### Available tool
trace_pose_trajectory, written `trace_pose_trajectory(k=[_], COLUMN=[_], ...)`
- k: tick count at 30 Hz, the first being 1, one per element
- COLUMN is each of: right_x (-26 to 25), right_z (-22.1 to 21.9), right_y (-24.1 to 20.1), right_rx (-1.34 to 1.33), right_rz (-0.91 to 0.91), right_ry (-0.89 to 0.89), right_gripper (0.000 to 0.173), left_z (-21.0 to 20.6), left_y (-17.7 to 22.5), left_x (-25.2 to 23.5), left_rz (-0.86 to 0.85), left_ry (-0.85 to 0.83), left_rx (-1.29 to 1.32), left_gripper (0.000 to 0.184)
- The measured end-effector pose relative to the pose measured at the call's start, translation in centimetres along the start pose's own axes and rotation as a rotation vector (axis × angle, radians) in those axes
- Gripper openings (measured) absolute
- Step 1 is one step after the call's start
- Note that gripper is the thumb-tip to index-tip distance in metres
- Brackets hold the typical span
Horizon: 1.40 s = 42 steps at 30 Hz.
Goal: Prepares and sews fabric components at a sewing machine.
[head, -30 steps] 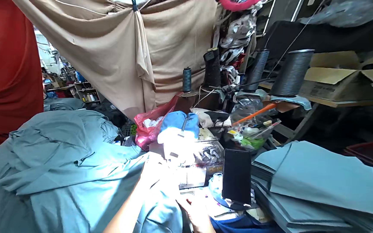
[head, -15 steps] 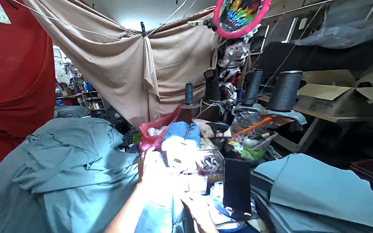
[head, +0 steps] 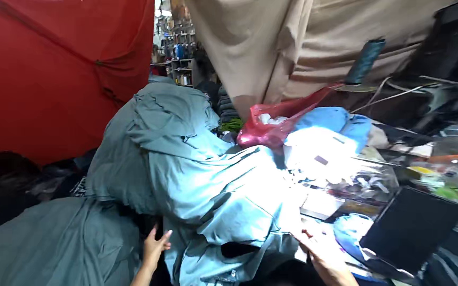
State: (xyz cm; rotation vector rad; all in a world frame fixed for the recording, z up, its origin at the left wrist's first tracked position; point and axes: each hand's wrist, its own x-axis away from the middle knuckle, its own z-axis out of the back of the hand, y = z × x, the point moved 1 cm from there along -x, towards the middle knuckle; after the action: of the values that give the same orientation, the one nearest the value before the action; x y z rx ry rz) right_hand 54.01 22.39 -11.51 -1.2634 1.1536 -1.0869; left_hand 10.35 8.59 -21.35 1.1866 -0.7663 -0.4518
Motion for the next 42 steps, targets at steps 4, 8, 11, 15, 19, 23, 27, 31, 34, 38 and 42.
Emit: trace_pose_trajectory(k=[4,8,11,15,19,23,27,31,34,38,42], right_x=[0.3,0.6,0.9,0.9,0.9,2.0,3.2,3.6,3.5,3.5,3.4], right_z=[0.0,-0.3,-1.3,-3.7,-5.6,-5.9,-5.4,-5.2,-5.2,-5.0,-4.6], right_y=[-0.6,-1.3,-2.0,-2.2,-1.8,-1.5,-1.8,-2.5,-2.6,-2.5,-2.3], right_rx=[-0.035,-0.02,-0.018,-0.081,-0.174,-0.27,-0.274,-0.282,-0.316,-0.339,-0.311], right_rz=[-0.06,-0.083,-0.048,-0.069,-0.075,-0.111,-0.171,-0.156,-0.138,-0.127,-0.136], right_ry=[0.036,0.077,0.109,0.13,0.108,0.118,0.097,0.052,0.032,0.037,0.036], right_gripper=[0.013,0.013,0.016,0.013,0.002,0.006,0.019,0.012,0.007,0.008,0.008], left_z=[-4.2,-2.2,2.8,5.7,1.7,-6.4,-15.9,-20.7,-21.9,-20.8,-19.3], left_y=[-1.0,7.2,19.3,34.5,45.0,43.0,28.9,16.8,15.2,18.1,23.5], left_x=[0.5,4.8,5.7,2.6,-3.0,-5.9,2.3,7.8,7.4,5.7,6.6], left_rz=[0.158,-0.262,-0.593,-0.987,-0.989,-1.064,-1.526,-1.729,-1.528,-1.32,-1.082], left_ry=[-0.047,0.186,0.29,0.439,0.319,0.085,-0.134,-0.175,-0.119,-0.248,-0.421], left_rx=[-0.017,-0.051,-0.033,-0.179,-0.318,-0.429,-0.309,-0.57,-0.739,-0.683,-0.571], left_gripper=[0.043,0.034,0.036,0.043,0.039,0.053,0.022,0.022,0.023,0.019,0.028])
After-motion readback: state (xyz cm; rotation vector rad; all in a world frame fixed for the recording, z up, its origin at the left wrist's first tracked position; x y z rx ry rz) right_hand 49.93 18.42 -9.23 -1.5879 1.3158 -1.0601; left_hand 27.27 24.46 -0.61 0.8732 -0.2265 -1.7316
